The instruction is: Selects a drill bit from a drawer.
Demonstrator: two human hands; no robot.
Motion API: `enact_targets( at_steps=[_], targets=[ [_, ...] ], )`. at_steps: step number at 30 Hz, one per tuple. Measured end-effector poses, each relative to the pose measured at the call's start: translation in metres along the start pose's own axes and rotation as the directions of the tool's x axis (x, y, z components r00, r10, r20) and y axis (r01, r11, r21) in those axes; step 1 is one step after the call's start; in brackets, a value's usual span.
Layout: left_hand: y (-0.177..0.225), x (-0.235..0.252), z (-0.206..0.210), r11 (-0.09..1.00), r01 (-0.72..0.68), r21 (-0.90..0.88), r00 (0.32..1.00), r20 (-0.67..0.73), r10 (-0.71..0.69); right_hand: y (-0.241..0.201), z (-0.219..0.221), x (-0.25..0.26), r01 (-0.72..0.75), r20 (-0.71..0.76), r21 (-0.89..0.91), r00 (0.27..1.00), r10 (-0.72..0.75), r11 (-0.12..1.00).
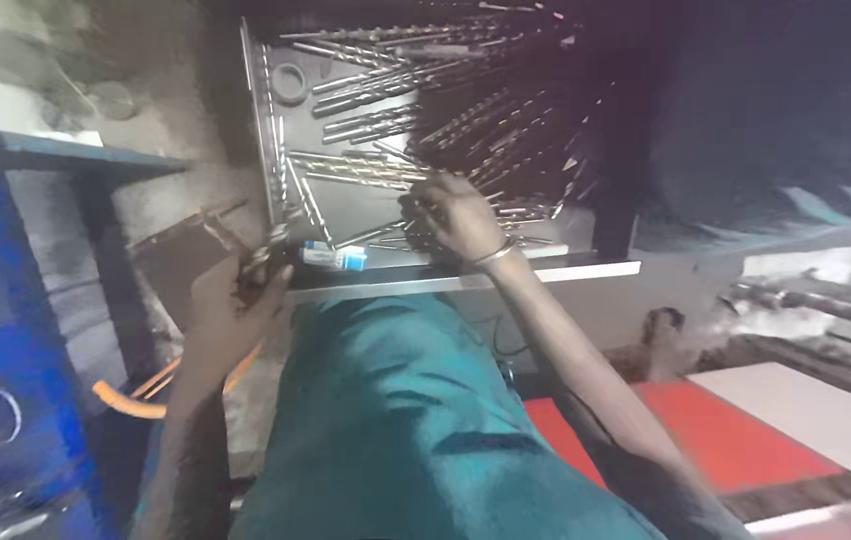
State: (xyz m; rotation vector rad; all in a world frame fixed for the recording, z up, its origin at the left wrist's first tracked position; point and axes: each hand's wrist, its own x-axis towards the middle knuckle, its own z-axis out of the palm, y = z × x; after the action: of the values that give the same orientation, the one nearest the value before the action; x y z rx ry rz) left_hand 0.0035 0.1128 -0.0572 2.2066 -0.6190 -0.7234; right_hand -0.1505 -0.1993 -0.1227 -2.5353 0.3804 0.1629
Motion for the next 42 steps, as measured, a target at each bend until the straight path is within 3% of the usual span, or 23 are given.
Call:
enact_targets(
  at_steps=[2, 6, 9, 11, 14, 16, 20, 23, 29, 31, 33, 36, 39, 42],
  targets=[
    [-0.001, 0.004, 0.002, 0.999, -0.031, 0.023, 1.0, 0.007, 0.031, 0.006, -0.003, -0.003, -0.056, -0.053, -0.055, 0.997, 0.053, 0.997],
    [0.004, 0.01, 0.009, 0.991, -0.062, 0.116, 0.998, 0.029, 0.059, 0.008, 0.004, -0.003, -0.071, 0.024, -0.137, 0.997, 0.075, 0.988],
    [0.007, 0.017, 0.016, 0.983, -0.112, 0.143, 0.993, 0.048, 0.106, 0.012, -0.002, -0.005, -0.058, 0.063, -0.089, 0.996, 0.064, 0.994],
    [0.008, 0.025, 0.024, 0.975, -0.148, 0.164, 0.989, 0.054, 0.141, 0.018, -0.016, -0.008, -0.109, 0.067, -0.053, 0.991, 0.113, 0.993],
    [0.005, 0.039, 0.04, 0.964, -0.218, 0.149, 0.975, 0.075, 0.209, 0.029, -0.043, -0.008, -0.275, -0.039, -0.047, 0.961, 0.273, 0.96],
    [0.003, 0.049, 0.051, 0.945, -0.273, 0.178, 0.96, 0.12, 0.255, 0.053, -0.055, 0.002, -0.411, 0.027, -0.083, 0.91, 0.414, 0.908],
    [0.001, 0.049, 0.07, 0.91, -0.301, 0.286, 0.948, 0.19, 0.254, 0.12, -0.05, 0.017, -0.407, -0.092, -0.159, 0.913, 0.397, 0.899],
    [0.001, 0.033, 0.079, 0.898, -0.29, 0.332, 0.957, 0.128, 0.262, 0.128, -0.039, 0.011, -0.403, -0.132, -0.278, 0.915, 0.38, 0.872],
    [-0.006, 0.005, 0.097, 0.932, -0.204, 0.3, 0.973, -0.039, 0.225, 0.073, -0.054, -0.003, -0.436, 0.135, -0.377, 0.847, 0.515, 0.817],
    [-0.013, 0.003, 0.103, 0.931, -0.199, 0.306, 0.969, -0.081, 0.234, 0.065, -0.07, -0.003, -0.454, 0.111, -0.308, 0.856, 0.505, 0.836],
    [-0.015, 0.001, 0.106, 0.932, -0.197, 0.305, 0.964, -0.113, 0.241, 0.072, -0.089, 0.008, -0.499, -0.016, -0.252, 0.859, 0.512, 0.829],
    [-0.017, 0.002, 0.108, 0.934, -0.212, 0.289, 0.953, -0.152, 0.263, 0.113, -0.103, 0.052, -0.567, -0.143, -0.329, 0.821, 0.553, 0.755],
    [-0.016, 0.001, 0.107, 0.935, -0.211, 0.284, 0.949, -0.172, 0.266, 0.141, -0.104, 0.073, -0.541, -0.127, -0.396, 0.833, 0.539, 0.742],
    [-0.018, 0.001, 0.107, 0.942, -0.206, 0.265, 0.95, -0.177, 0.258, 0.141, -0.109, 0.08, -0.495, -0.036, -0.419, 0.847, 0.531, 0.761]
  ],
)
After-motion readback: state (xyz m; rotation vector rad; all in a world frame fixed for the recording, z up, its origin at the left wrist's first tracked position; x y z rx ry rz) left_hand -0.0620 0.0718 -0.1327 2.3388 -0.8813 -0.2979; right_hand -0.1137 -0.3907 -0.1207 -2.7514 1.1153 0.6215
